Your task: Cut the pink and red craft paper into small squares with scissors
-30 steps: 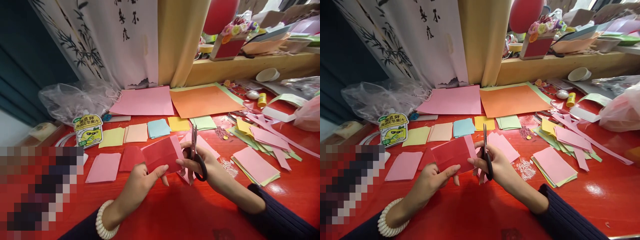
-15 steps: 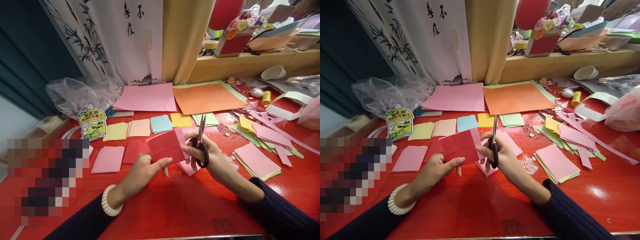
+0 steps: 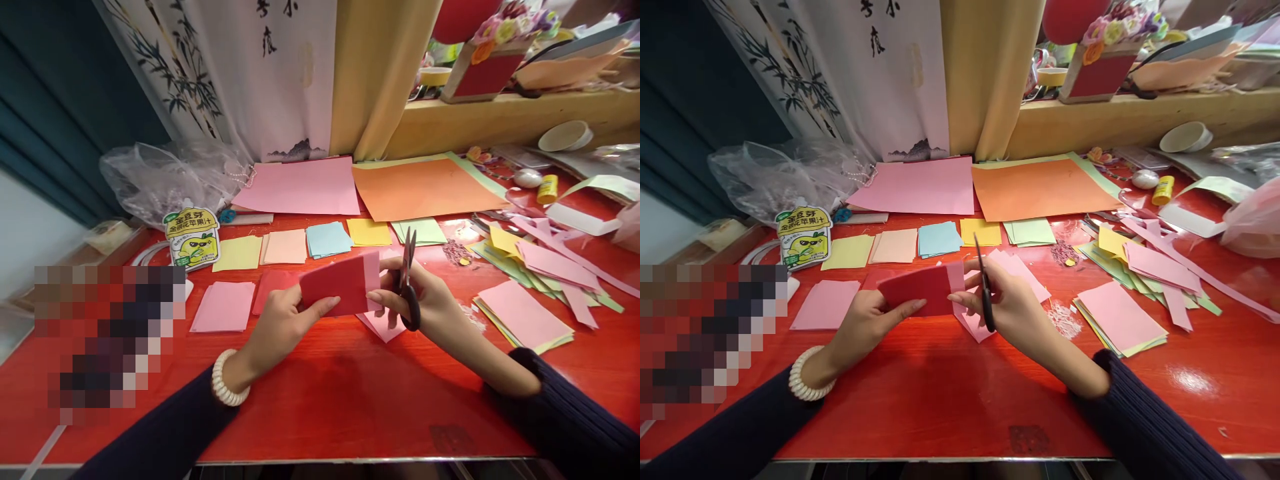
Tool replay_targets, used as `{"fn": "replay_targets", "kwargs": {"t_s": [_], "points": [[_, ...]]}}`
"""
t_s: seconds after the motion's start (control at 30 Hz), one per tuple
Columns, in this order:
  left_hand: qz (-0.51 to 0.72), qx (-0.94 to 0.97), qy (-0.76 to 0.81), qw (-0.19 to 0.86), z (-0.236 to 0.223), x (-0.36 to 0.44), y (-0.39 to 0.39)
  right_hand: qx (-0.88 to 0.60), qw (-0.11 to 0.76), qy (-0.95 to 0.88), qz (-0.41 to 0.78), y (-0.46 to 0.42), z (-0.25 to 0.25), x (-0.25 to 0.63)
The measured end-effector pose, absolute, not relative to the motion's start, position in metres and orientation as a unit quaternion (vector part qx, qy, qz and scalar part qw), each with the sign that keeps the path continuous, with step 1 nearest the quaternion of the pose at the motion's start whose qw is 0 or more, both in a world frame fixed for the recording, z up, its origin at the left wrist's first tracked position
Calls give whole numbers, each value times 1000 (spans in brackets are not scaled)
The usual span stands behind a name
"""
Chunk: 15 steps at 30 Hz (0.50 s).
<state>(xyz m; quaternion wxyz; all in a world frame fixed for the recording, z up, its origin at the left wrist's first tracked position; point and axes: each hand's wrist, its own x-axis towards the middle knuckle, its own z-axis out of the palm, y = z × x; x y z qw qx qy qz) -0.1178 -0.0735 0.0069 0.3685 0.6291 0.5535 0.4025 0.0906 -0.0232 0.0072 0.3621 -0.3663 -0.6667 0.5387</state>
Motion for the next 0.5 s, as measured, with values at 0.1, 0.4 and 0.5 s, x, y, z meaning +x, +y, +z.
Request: {"fn": "replay_targets", "kwargs": {"t_s": [0.1, 0.4, 0.5], "points": [[356, 700, 556, 273, -3, -128, -76, -361, 352, -725, 470, -25, 9, 90], [286, 725, 560, 281, -5, -131, -83, -352, 295, -775, 435, -30, -3, 88], [292, 711, 558, 313, -2, -131, -84, -349, 296, -765, 453, -31, -4, 88]]}}
